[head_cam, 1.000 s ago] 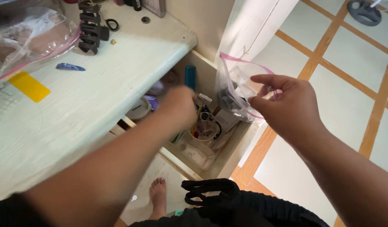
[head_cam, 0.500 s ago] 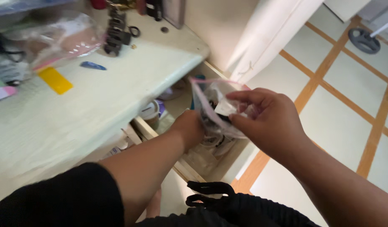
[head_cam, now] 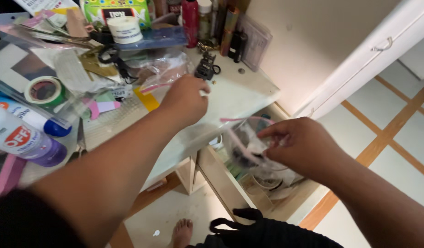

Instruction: The person organizes various personal care and household items from a cluttered desk into an open drawer. They handle plastic bags, bottles, a box, scissors, and small accessories, placing them into the drawer one by one.

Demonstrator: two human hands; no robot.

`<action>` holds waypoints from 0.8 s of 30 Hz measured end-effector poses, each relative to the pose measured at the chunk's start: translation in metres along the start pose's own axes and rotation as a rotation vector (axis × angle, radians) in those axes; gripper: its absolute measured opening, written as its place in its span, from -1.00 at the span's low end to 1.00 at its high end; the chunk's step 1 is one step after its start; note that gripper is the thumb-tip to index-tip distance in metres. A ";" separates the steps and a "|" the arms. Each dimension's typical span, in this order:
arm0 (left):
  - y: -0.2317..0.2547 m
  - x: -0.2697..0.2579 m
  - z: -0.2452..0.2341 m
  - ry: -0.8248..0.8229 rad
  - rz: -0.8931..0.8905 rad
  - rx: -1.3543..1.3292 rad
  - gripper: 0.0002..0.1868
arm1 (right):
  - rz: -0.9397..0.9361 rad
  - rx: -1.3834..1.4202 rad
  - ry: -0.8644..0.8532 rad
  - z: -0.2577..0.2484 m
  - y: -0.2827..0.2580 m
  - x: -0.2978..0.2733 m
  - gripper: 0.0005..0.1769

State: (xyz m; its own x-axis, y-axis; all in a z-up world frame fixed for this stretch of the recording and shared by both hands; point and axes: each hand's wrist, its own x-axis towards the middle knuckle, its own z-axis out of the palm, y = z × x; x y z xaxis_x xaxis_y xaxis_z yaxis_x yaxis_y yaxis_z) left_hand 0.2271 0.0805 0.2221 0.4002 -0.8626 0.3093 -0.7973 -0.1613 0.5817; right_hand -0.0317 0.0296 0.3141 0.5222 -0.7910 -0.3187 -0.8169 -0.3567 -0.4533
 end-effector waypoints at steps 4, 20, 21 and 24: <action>-0.028 0.024 0.007 -0.213 0.005 0.176 -0.55 | -0.029 -0.019 -0.061 0.004 -0.024 -0.003 -0.58; -0.037 -0.002 -0.036 0.234 0.135 0.073 -0.88 | -0.107 -0.028 0.096 0.000 -0.073 -0.001 -0.51; -0.036 0.001 -0.048 0.317 0.157 0.099 -0.90 | -0.042 -0.011 0.083 -0.002 -0.076 0.001 -0.50; -0.041 0.006 -0.080 0.469 0.115 0.188 -0.93 | 0.057 -0.021 0.101 -0.013 -0.086 0.007 -0.49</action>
State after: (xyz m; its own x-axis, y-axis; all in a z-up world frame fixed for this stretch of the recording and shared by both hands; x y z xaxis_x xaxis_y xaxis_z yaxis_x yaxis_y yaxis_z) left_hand 0.2983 0.1200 0.2603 0.4306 -0.5789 0.6924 -0.8981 -0.1991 0.3921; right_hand 0.0384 0.0483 0.3620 0.4482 -0.8561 -0.2572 -0.8501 -0.3191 -0.4189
